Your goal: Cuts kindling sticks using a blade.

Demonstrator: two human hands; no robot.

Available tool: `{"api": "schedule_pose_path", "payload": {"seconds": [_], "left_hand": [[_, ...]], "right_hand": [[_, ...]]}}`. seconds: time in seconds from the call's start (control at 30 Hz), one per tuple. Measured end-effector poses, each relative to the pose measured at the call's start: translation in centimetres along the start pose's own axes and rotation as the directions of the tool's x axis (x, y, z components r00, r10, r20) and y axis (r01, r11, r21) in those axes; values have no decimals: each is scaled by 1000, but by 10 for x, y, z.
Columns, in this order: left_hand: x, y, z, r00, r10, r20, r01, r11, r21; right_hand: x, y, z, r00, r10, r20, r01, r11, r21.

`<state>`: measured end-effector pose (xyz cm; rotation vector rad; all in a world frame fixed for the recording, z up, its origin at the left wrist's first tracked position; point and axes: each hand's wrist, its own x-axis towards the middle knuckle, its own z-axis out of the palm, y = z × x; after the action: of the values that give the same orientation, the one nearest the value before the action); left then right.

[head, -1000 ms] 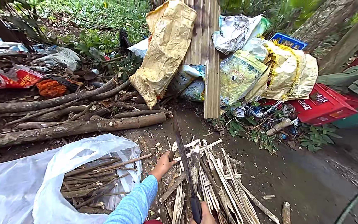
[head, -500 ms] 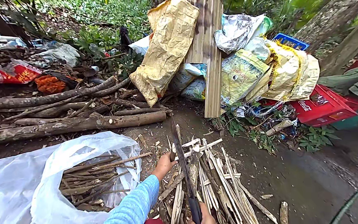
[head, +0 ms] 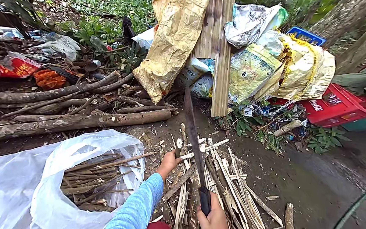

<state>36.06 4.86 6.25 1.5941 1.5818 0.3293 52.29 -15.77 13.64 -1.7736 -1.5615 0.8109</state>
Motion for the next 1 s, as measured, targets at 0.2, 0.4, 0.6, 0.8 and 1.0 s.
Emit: {"api": "schedule_pose_path", "payload": {"seconds": [0.2, 0.4, 0.6, 0.8, 1.0], "left_hand": [[0, -5, -4, 1000, 26, -6, -26, 1000, -15], [0, -9, -6, 1000, 20, -13, -20, 999, -31], [3, -8, -6, 1000, 9, -12, -9, 999, -31], [4, -10, -10, 1000, 12, -12, -12, 999, -37], [3, -10, -9, 1000, 20, -6, -20, 999, -37]], "right_hand": [[21, 15, 10, 936, 233, 263, -233, 972, -31], [18, 6, 5, 884, 252, 394, -442, 723, 531], [11, -1, 10, 974, 162, 161, -171, 984, 42], [8, -13, 10, 983, -131, -128, 131, 991, -7], [33, -2, 26, 934, 269, 235, -218, 951, -219]]}}
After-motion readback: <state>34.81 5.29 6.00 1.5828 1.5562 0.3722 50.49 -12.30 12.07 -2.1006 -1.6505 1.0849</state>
